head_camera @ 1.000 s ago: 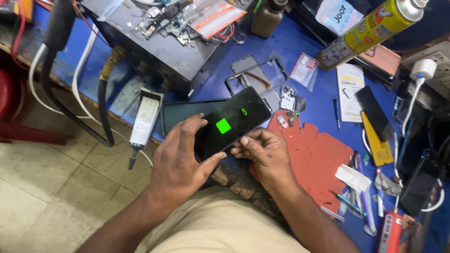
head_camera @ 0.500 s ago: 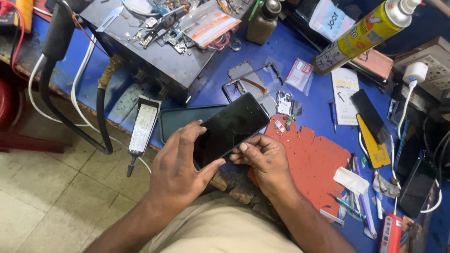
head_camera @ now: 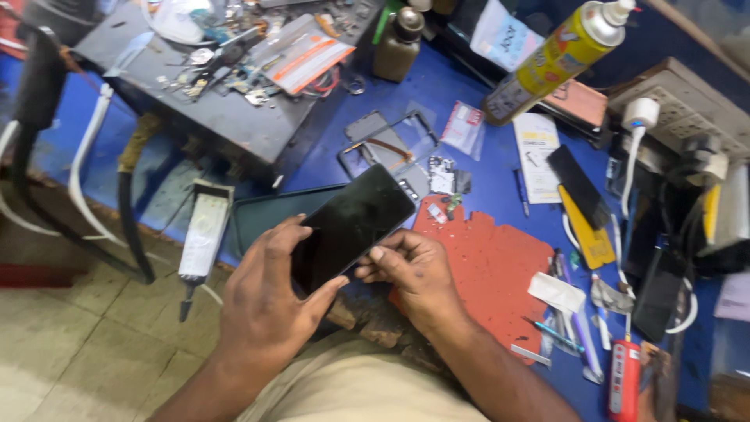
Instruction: The person uses a prying tool to separate the screen from a smartphone, then cleans the screen with a cloth. They connect a charging cable to test the device, which displays a charging indicator. The person then removes the back cover to access the internal components.
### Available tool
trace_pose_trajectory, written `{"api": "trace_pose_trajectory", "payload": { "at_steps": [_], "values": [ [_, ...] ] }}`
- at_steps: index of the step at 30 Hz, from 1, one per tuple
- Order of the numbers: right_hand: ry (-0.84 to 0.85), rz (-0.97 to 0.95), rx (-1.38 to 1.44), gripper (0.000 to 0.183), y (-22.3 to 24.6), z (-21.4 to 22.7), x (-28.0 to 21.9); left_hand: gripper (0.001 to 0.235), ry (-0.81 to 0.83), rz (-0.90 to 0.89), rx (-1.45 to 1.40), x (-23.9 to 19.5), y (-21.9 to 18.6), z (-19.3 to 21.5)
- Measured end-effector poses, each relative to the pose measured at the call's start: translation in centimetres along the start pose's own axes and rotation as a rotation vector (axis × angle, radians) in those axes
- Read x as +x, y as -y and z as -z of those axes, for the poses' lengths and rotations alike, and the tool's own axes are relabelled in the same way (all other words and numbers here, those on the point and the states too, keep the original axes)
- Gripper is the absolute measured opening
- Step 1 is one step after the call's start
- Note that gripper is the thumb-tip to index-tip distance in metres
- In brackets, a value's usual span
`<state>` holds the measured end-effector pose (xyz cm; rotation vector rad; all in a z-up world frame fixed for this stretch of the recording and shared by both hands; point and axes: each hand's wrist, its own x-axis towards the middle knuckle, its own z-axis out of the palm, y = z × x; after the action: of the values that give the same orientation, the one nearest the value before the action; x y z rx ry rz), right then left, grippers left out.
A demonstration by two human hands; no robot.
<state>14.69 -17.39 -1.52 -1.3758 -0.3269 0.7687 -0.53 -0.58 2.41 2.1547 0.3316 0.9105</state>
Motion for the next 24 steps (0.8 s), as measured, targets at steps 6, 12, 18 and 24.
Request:
{"api": "trace_pose_trajectory", "payload": {
  "at_steps": [6, 12, 18, 24],
  "values": [
    [-0.029, -0.042, 0.015, 0.009, 0.33, -0.06, 0.02, 0.075, 0.001, -0.007, -0.005, 0.13, -0.03, -0.08],
    [-0.025, -0.026, -0.031, 0.01, 0.09, 0.44, 0.1, 0.076, 0.025, -0.002, 0.007, -0.25, 0.38, -0.5],
    [-0.019, -0.037, 0.024, 0.01, 0.09, 0.14, 0.0, 0.077, 0.012, -0.006, 0.005, -0.13, 0.31, -0.48],
    [-0.011, -0.07, 0.016, 0.011, 0.86, -0.21, 0.21, 0.074, -0.007, -0.022, -0.015, 0.47, 0.0, -0.52]
  ]
}}
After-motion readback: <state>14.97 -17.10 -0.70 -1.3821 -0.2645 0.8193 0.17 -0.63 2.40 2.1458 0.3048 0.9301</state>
